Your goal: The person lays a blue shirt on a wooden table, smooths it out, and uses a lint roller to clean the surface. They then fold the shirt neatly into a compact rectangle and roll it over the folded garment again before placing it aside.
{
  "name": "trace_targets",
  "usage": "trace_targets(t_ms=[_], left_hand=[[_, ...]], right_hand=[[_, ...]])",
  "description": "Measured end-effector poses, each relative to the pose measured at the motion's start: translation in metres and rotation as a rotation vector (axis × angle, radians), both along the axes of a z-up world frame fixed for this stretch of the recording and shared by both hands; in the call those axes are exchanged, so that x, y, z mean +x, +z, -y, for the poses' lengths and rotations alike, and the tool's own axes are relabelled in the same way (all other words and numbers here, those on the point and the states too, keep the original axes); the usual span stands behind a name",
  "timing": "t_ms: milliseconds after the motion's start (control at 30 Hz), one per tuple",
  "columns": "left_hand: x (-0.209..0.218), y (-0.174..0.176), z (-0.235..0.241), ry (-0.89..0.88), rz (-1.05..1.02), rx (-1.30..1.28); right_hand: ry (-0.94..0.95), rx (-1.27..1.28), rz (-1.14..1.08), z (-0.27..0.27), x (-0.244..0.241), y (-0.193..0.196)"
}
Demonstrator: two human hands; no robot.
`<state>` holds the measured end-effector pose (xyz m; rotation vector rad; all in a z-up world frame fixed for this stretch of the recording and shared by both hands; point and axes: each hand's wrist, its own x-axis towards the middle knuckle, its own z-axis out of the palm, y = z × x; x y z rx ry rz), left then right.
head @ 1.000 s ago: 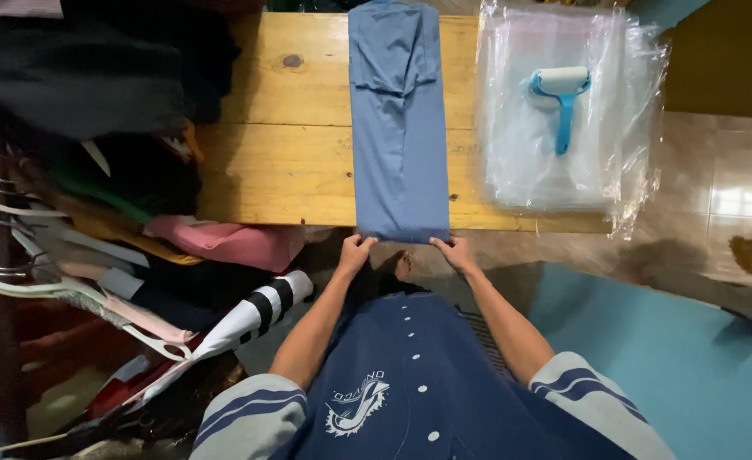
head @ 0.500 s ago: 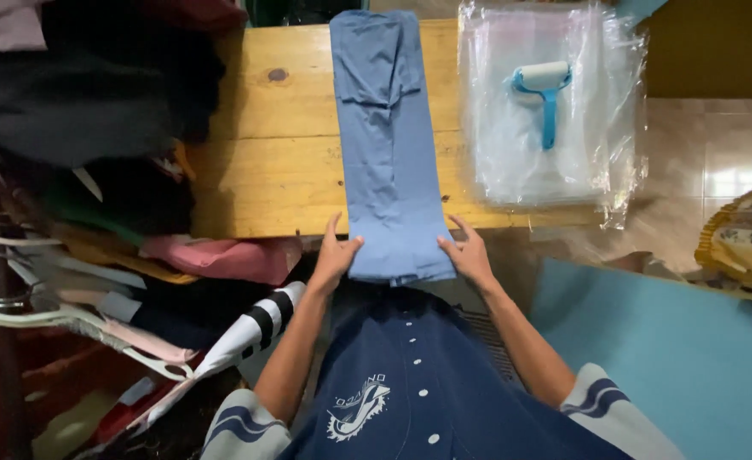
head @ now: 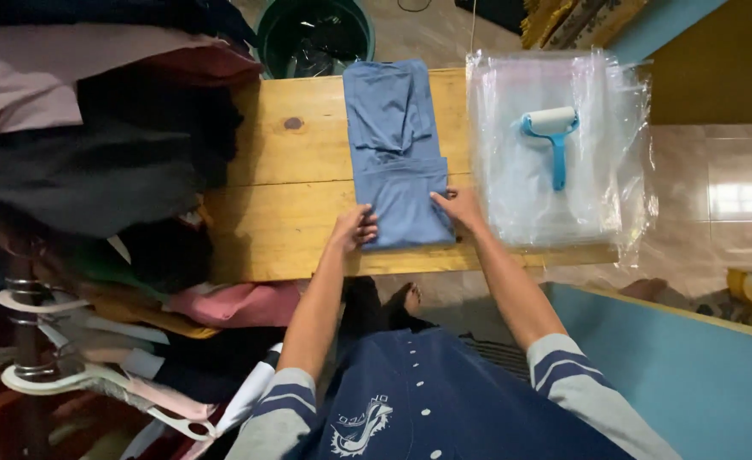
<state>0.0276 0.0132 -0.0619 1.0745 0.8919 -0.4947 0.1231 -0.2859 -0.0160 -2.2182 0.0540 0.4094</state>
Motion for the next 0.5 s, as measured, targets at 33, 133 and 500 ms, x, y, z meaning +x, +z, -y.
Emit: trace_targets(t_ms=[33,133,500], left_hand=[[0.001,0.001,0.001,-0.002,-0.004,-0.002],[0.004,0.011,0.008,-0.001,-0.028,0.216],[-0.065,0.058,0.035,0.033,-0.086,0.324]], right_hand=[[-0.002,-0.002,-0.004,-0.006,-0.007,0.008],[0.068,-0.137,0.483,-0.02,-0.025,0.022],[-0.256,-0.09,0.244,-0.03,-0.107,0.036]])
